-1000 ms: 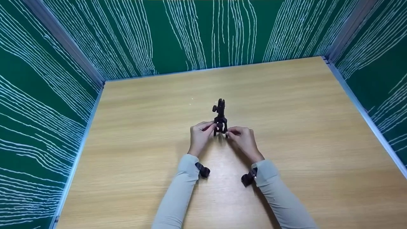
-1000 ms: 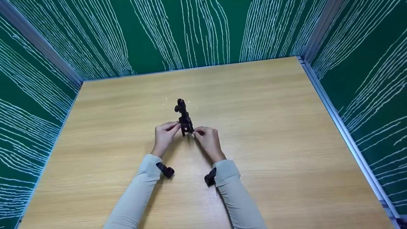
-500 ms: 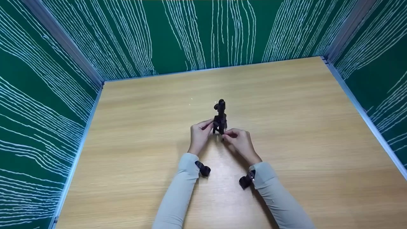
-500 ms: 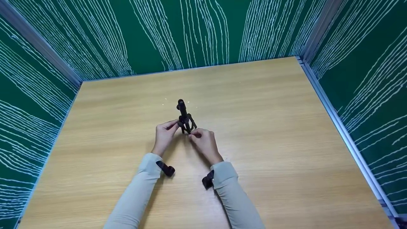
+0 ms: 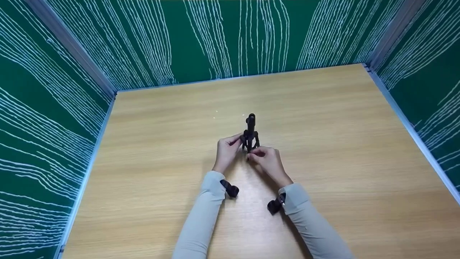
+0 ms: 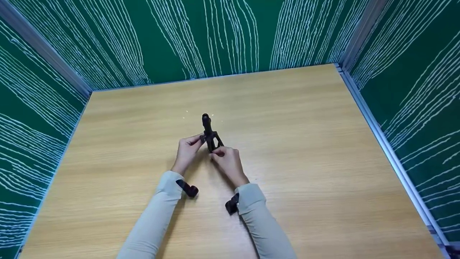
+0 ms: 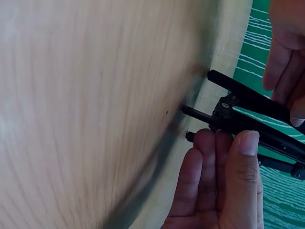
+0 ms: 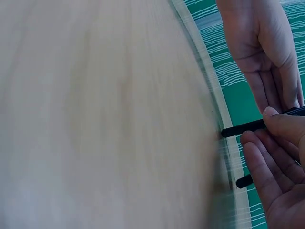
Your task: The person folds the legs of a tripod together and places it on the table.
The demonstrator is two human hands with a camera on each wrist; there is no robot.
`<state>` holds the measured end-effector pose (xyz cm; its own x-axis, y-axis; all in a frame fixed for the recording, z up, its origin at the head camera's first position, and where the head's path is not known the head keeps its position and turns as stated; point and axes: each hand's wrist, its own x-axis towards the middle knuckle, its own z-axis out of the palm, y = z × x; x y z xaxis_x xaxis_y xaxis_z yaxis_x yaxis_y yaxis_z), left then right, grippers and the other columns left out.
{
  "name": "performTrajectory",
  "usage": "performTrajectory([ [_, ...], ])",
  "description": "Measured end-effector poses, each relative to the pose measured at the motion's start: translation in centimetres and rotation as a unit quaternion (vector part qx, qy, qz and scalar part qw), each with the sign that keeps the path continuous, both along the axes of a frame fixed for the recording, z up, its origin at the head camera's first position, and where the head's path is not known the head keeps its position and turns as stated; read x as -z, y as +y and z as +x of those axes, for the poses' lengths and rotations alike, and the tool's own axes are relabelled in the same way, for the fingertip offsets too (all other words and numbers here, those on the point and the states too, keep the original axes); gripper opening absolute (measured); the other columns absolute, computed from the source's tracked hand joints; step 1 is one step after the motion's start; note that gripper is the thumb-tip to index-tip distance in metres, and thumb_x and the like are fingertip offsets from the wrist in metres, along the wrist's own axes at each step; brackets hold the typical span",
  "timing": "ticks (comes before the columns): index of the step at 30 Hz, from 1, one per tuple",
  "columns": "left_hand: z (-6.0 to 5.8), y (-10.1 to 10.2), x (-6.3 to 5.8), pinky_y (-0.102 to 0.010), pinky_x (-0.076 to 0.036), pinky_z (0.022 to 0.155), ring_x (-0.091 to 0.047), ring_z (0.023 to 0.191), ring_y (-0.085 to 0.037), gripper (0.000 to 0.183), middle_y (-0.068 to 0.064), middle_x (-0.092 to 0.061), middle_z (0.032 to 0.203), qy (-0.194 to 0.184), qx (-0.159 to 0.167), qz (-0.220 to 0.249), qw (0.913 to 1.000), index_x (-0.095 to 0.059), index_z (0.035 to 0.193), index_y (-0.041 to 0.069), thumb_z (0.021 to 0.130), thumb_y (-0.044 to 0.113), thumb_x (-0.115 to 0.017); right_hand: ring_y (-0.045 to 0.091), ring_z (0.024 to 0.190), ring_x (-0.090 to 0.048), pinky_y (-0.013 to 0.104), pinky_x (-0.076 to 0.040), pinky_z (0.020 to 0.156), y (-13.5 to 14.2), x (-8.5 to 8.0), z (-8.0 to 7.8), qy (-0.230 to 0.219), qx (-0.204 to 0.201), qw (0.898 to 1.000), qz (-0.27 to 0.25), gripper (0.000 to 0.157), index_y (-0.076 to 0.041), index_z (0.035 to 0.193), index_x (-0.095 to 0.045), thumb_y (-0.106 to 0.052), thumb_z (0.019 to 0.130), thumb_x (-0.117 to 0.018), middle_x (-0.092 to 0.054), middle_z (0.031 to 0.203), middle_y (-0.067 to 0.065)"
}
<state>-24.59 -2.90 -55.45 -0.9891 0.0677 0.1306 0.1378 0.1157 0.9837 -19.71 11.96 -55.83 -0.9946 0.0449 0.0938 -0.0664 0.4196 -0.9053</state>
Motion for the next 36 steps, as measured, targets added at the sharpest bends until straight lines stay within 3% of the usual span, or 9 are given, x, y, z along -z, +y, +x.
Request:
performTrajectory([
  [10,0.1,-0.1,-0.1,-0.029,-0.052,0.095,-0.063,0.113,-0.032,0.025,-0.023,-0.063,0.119,-0.008,0.04,-0.016,0.9991,-0.064,0.116,-0.006,0.093,-0.002,-0.057,0.023,0.079,-0.068,0.033,-0.054,0.078,-0.4,0.1,0.0,-0.012,0.001,1.0,-0.001,0.013,-0.005,0.085,-0.075,-0.014,0.077,-0.08,-0.074,0.084,0.011],
  [17,2.5,-0.8,-3.3,-0.023,-0.053,0.089,-0.065,0.105,-0.033,0.023,-0.027,-0.067,0.112,0.027,0.046,-0.032,0.9981,-0.065,0.111,-0.013,0.091,-0.006,-0.056,0.023,0.08,-0.07,0.03,-0.056,0.077,0.2,0.0,-0.2,-0.001,-0.015,1.0,-0.005,0.012,-0.004,0.089,-0.075,-0.011,0.078,-0.078,-0.074,0.087,0.013],
  [22,2.8,-1.3,-2.9,-0.031,-0.054,0.093,-0.064,0.105,-0.037,0.024,-0.028,-0.066,0.11,0.04,0.046,-0.02,0.9979,-0.065,0.11,-0.013,0.088,-0.008,-0.06,0.024,0.082,-0.07,0.031,-0.056,0.08,1.0,-0.1,-0.3,-0.005,-0.019,1.0,-0.003,0.014,-0.002,0.092,-0.075,-0.01,0.08,-0.076,-0.074,0.09,0.014],
  [29,3.4,-1.6,-2.8,-0.039,-0.055,0.089,-0.066,0.097,-0.037,0.024,-0.027,-0.066,0.107,0.023,0.042,-0.013,0.9988,-0.066,0.107,-0.013,0.085,-0.005,-0.066,0.022,0.085,-0.069,0.032,-0.055,0.082,2.7,-0.6,-0.7,-0.029,-0.014,0.999,0.013,0.016,-0.005,0.094,-0.075,-0.014,0.081,-0.076,-0.074,0.093,0.013],
  [36,3.9,-1.3,-2.8,-0.028,-0.056,0.085,-0.067,0.095,-0.031,0.02,-0.025,-0.067,0.103,0.012,0.042,0.002,0.9991,-0.067,0.101,-0.012,0.082,-0.005,-0.069,0.026,0.089,-0.069,0.036,-0.055,0.086,4.3,-1.1,-1.3,-0.053,-0.015,0.998,0.036,0.018,-0.002,0.098,-0.073,-0.014,0.084,-0.073,-0.073,0.097,0.016],
])
